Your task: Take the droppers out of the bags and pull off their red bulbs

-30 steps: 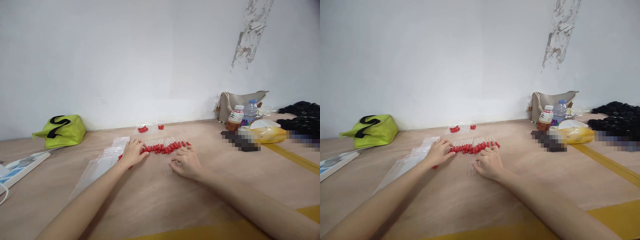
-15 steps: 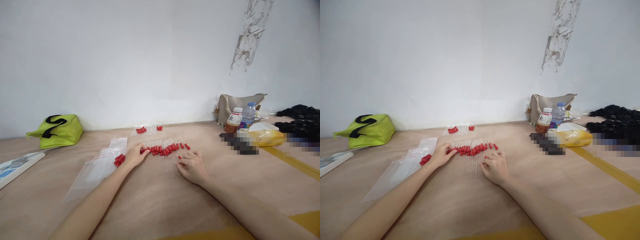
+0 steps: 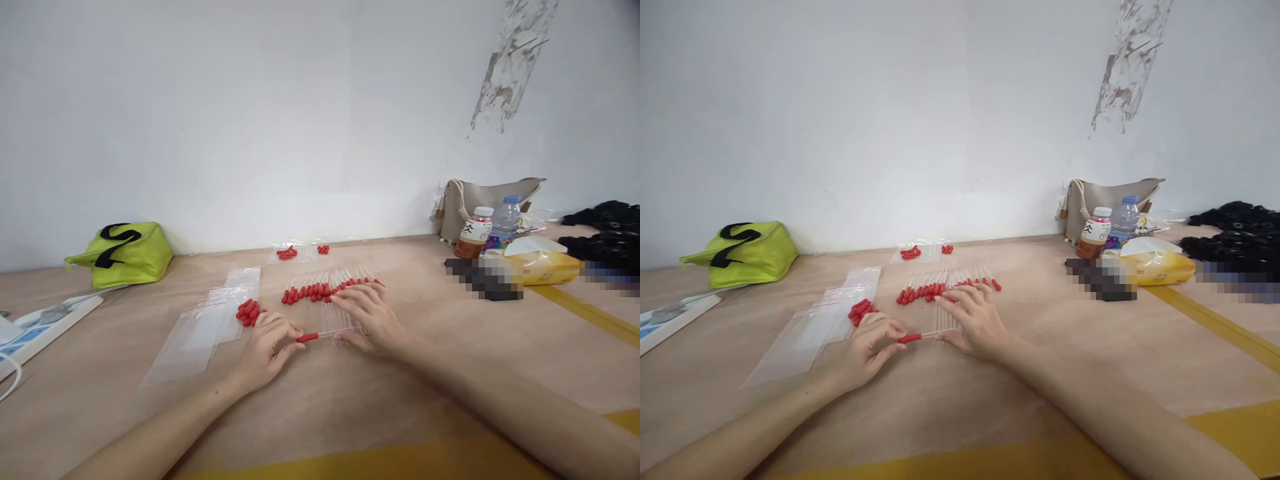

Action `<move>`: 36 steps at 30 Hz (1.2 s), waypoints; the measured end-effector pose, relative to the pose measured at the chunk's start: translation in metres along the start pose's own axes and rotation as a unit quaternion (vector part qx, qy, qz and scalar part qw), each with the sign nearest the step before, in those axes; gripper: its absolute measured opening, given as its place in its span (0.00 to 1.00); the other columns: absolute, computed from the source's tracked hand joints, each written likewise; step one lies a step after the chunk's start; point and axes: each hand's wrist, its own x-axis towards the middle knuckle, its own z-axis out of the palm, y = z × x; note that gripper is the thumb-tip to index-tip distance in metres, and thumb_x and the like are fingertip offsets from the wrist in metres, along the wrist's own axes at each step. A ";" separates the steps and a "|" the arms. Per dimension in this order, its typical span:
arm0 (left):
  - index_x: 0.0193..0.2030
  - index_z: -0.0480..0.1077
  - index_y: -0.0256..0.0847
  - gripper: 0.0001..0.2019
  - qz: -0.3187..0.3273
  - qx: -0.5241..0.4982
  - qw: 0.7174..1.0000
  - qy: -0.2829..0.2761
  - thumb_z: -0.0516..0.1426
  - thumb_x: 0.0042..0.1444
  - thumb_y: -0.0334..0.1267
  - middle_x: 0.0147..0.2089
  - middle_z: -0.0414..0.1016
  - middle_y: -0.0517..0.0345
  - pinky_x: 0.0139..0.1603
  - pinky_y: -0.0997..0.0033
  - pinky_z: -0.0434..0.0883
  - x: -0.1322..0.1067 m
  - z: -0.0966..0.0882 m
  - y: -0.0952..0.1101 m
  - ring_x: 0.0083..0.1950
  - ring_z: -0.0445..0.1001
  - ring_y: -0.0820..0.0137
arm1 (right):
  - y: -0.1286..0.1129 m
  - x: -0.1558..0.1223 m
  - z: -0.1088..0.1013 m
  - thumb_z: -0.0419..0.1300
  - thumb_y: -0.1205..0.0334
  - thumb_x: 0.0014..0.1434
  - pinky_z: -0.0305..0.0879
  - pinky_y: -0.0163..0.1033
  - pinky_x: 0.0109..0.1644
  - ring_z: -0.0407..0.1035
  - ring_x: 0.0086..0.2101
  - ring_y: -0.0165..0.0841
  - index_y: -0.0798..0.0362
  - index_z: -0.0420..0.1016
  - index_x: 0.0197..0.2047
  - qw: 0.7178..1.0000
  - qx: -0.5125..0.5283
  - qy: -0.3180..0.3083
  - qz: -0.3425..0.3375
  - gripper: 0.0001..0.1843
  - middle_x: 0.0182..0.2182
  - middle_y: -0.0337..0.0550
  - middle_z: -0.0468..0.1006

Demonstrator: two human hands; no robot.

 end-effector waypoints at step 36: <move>0.33 0.70 0.41 0.11 0.013 0.037 0.999 -0.028 0.49 0.59 0.38 0.27 0.71 0.58 0.37 0.67 0.59 -0.011 0.018 -0.003 0.32 0.66 0.71 | -0.025 -0.014 0.019 0.52 0.61 0.57 0.40 0.46 0.50 0.58 0.28 0.27 0.50 0.72 0.29 0.997 0.064 -0.039 -0.022 0.10 0.17 0.32 0.69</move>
